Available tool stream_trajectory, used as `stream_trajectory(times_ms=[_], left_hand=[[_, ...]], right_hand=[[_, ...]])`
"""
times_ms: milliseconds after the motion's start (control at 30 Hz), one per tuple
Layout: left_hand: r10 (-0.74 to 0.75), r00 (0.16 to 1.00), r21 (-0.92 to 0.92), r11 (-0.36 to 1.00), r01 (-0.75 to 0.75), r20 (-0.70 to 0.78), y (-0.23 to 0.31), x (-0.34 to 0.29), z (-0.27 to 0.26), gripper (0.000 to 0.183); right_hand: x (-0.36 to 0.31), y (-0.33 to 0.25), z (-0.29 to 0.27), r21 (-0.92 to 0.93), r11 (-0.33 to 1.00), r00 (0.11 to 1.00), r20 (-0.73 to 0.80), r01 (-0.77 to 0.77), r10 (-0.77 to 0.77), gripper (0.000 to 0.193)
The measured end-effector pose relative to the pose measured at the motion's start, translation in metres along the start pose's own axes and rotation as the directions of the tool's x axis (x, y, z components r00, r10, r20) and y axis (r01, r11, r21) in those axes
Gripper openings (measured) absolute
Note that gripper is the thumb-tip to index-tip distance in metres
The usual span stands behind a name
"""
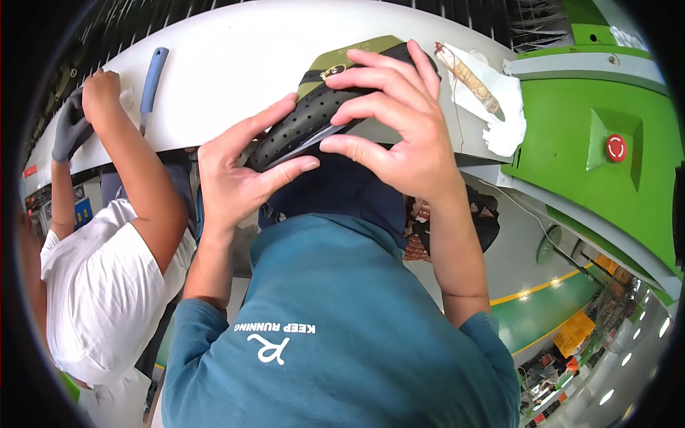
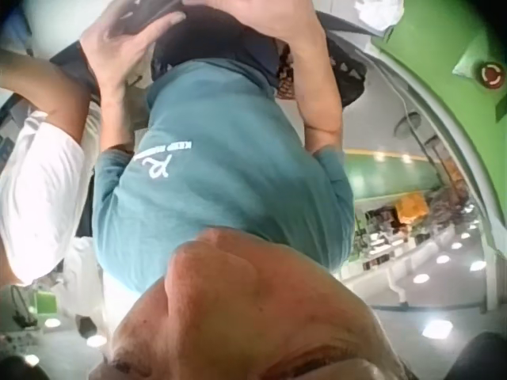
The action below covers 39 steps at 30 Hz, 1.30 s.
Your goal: The person picks up black shoe soles and green uppers from a conveyor belt and assembles them by hand. They press the components together, inspect the fit, and place the finished shoes back onto the belt.
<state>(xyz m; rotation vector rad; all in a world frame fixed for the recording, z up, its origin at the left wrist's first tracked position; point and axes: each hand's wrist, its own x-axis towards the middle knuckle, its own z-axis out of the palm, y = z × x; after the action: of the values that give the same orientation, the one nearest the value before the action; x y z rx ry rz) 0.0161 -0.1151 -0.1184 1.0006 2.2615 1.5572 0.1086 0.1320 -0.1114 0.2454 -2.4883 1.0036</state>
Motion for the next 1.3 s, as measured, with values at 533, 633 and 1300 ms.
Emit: stream_trajectory(times_ms=[533, 633, 1300], left_hand=[[-0.074, 0.991, -0.284, 0.953, 0.103, 0.111, -0.014, -0.003, -0.010, 0.058], [-0.084, 0.992, -0.265, 0.958, 0.107, 0.098, -0.011, -0.003, -0.007, 0.054], [0.013, 1.000, -0.058, 0.998, -0.013, 0.007, 0.018, 0.032, 0.002, 0.026]], right_hand=[[0.005, -0.001, 0.012, 0.045, 0.997, 0.997, -0.056, -0.058, 0.061, 0.029], [0.004, 0.000, 0.012, 0.050, 0.996, 0.995, -0.060, -0.070, 0.073, 0.029], [-0.010, 0.013, -0.001, 0.071, 0.967, 0.957, -0.146, -0.243, 0.251, 0.028]])
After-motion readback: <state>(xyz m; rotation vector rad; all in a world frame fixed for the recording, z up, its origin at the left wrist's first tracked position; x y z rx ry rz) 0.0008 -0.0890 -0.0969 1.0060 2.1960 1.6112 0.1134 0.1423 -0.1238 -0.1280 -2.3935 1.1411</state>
